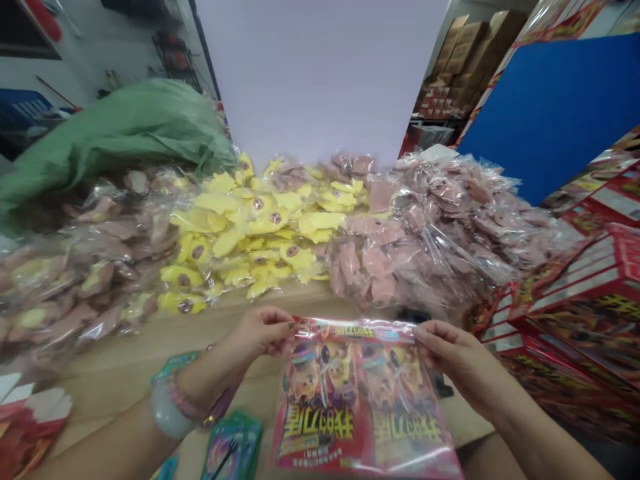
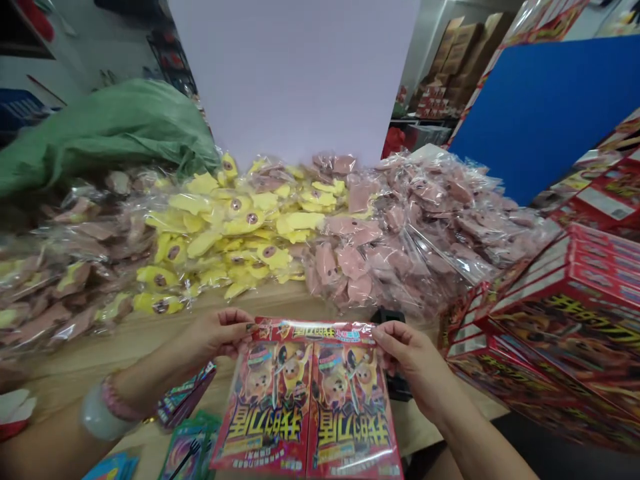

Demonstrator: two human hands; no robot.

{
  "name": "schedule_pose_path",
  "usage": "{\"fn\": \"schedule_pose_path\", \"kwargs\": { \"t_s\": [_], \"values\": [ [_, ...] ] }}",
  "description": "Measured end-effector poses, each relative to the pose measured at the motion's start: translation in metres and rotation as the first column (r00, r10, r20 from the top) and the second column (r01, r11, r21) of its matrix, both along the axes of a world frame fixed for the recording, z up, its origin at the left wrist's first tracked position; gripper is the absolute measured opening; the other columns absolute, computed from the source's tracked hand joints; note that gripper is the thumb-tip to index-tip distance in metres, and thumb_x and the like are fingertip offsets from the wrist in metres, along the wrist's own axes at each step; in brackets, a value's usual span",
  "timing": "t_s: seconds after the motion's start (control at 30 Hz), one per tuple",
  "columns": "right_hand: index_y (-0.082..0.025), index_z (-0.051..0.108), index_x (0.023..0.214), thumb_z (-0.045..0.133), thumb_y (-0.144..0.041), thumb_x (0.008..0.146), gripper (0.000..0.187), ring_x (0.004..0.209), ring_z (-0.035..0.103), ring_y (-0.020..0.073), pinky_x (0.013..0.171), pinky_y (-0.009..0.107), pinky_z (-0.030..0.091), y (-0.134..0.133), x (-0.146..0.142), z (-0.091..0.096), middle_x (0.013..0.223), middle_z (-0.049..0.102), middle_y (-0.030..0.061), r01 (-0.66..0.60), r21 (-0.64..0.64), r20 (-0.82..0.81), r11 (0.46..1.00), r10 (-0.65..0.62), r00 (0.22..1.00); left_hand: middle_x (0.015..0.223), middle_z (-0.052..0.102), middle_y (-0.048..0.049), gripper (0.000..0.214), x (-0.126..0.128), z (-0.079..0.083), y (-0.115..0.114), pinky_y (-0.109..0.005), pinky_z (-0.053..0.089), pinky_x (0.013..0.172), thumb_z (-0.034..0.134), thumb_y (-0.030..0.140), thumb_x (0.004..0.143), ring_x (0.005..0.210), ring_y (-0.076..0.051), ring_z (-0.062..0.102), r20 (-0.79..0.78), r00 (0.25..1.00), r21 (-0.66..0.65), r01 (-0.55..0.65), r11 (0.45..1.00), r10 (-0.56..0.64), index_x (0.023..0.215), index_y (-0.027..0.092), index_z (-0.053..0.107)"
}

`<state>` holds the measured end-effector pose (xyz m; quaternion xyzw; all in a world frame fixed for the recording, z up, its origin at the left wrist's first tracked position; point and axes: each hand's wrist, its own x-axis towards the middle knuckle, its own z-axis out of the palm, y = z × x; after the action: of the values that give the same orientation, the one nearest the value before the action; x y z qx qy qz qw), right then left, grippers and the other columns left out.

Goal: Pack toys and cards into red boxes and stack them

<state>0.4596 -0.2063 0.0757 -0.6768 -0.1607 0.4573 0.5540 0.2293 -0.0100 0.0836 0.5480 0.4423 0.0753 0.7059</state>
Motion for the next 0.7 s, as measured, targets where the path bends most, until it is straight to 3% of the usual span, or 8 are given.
{"fn": "schedule_pose_path", "kwargs": {
  "t_s": [0.3, 0.53, 0.7],
  "values": [
    [-0.015, 0.056, 0.06, 0.076, -0.043, 0.057, 0.035, 0.041, 0.035, 0.0037, 0.042, 0.017, 0.025, 0.008, 0.008, -0.003, 0.046, 0.046, -0.0057, 0.045, -0.101, -0.092, 0.994, -0.055, 0.994, 0.051, 0.058, 0.0032, 0.038, 0.007, -0.008, 0.014, -0.017, 0.034, 0.041, 0.072, 0.042, 0.055, 0.041, -0.007, 0.049, -0.106, 0.993, -0.043, 0.04, 0.998, -0.045, 0.068, 0.013, 0.052],
    [-0.015, 0.055, 0.059, 0.074, -0.041, 0.059, 0.032, 0.039, 0.038, 0.0039, 0.041, 0.018, 0.027, 0.009, 0.009, -0.006, 0.047, 0.048, -0.0053, 0.044, -0.081, -0.116, 0.996, -0.053, 0.992, 0.049, 0.055, 0.0039, 0.042, 0.01, -0.005, 0.016, -0.016, 0.031, 0.042, 0.073, 0.047, 0.052, 0.042, -0.006, 0.047, -0.122, 0.989, -0.126, 0.072, 0.989, -0.088, 0.064, 0.015, 0.049],
    [-0.016, 0.053, 0.059, 0.073, -0.041, 0.061, 0.032, 0.039, 0.04, 0.0042, 0.04, 0.018, 0.028, 0.008, 0.01, -0.008, 0.049, 0.05, -0.0049, 0.049, -0.075, -0.14, 0.996, -0.059, 0.988, 0.049, 0.054, 0.0051, 0.04, 0.007, -0.01, 0.019, -0.015, 0.032, 0.043, 0.072, 0.047, 0.058, 0.042, -0.005, 0.045, -0.096, 0.989, -0.166, 0.093, 0.982, -0.11, 0.067, 0.015, 0.049]
  ]
}}
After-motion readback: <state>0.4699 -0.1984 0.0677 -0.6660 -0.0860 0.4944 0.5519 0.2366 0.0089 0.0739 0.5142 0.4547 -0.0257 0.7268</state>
